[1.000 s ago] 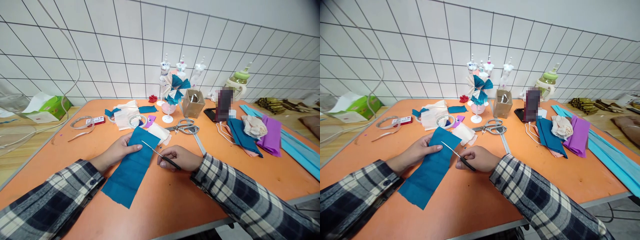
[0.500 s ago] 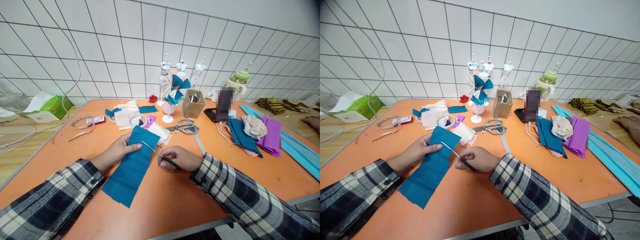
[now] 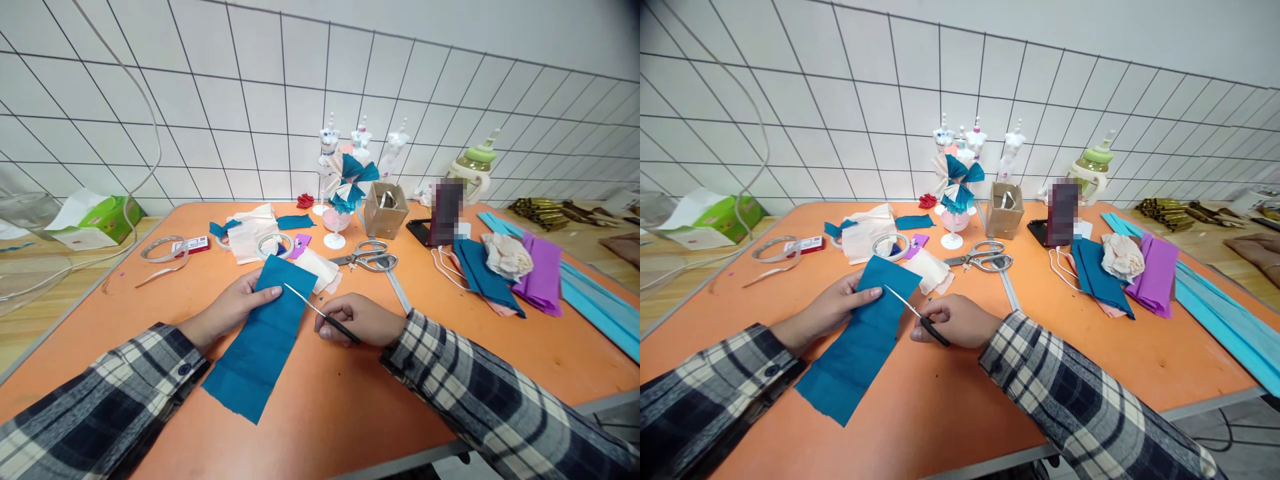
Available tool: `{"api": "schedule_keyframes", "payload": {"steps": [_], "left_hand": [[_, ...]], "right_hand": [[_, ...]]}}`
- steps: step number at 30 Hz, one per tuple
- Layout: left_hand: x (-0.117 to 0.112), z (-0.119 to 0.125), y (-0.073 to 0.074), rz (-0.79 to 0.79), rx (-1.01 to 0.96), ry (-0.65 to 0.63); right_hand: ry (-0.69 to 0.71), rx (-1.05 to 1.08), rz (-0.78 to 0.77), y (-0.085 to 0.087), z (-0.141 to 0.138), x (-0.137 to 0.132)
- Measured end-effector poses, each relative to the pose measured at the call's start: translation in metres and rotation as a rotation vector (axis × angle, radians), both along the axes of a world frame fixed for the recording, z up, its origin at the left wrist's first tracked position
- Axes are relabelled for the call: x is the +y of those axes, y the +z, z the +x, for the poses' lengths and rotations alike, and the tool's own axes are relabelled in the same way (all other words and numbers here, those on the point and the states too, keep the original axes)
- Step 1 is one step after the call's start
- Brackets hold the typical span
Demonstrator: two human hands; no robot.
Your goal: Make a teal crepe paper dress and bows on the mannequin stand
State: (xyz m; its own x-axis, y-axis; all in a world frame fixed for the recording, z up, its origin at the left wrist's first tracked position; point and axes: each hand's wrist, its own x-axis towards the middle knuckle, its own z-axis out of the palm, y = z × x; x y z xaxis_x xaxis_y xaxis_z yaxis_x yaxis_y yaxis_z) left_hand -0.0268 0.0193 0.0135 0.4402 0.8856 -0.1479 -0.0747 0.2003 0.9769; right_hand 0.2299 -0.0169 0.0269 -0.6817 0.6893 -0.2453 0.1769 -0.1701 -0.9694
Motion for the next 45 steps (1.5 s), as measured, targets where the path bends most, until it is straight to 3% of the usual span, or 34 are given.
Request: {"api": "schedule_keyframes", "payload": {"steps": [7, 27, 37, 45], "left_hand": [[-0.0012, -0.0003, 0.0004, -0.002, 0.002, -0.004], [-0.0014, -0.0014, 0.0029, 0.030, -0.012, -0.054], [0.0005, -0.0024, -0.0008, 0.075, 0.088, -0.060], [-0.0024, -0.0003, 0.0061, 0.091, 0.136, -0.051]], "right_hand": [[0.041, 0.021, -0.003, -0.0056, -0.0010, 0.0009], [0.010, -0.002, 0.012, 0.0016, -0.0004, 0.0007], [0.048, -0.022, -0.022, -0.0030, -0.0007, 0.0000], [0.041, -0.016, 0.008, 0.0024, -0.0021, -0.0009]]}}
